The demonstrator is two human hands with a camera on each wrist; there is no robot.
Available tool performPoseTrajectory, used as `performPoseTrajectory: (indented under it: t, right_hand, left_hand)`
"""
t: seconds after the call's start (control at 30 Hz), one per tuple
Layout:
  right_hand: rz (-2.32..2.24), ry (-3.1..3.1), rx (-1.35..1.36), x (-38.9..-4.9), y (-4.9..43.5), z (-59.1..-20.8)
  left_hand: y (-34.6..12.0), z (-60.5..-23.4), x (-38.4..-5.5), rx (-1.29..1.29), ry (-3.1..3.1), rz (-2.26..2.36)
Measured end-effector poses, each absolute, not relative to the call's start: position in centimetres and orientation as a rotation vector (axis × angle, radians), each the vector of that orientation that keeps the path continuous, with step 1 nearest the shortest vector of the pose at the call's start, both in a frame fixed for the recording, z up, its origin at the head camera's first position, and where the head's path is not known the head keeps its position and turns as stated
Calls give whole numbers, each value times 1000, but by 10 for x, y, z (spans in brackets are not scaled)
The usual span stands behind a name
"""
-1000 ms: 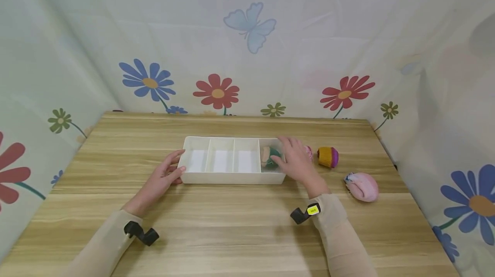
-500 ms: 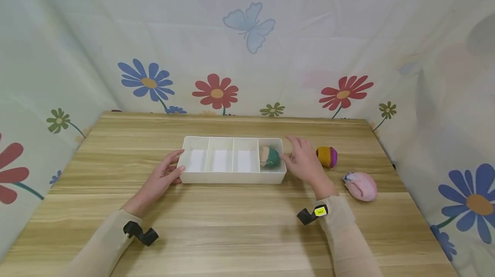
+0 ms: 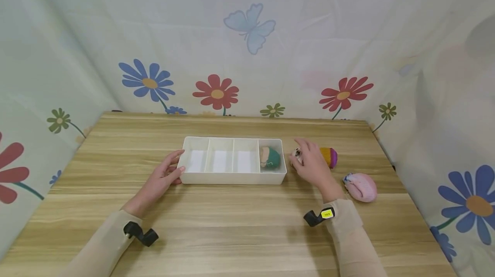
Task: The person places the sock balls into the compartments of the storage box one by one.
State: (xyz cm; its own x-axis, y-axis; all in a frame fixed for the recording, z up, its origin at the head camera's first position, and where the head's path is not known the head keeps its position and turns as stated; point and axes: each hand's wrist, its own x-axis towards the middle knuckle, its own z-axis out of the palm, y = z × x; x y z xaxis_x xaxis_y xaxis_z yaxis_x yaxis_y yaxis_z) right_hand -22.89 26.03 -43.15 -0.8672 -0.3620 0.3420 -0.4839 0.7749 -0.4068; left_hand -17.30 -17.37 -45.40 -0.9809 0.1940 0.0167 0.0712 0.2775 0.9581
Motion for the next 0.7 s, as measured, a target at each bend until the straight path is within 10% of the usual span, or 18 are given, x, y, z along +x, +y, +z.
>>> performPoseTrajectory:
  t: [0.7]
  right_hand:
    - [576,-2978,410,-232,265,-441]
  left_hand:
    - [-176,-456,-174,230,2425,1788]
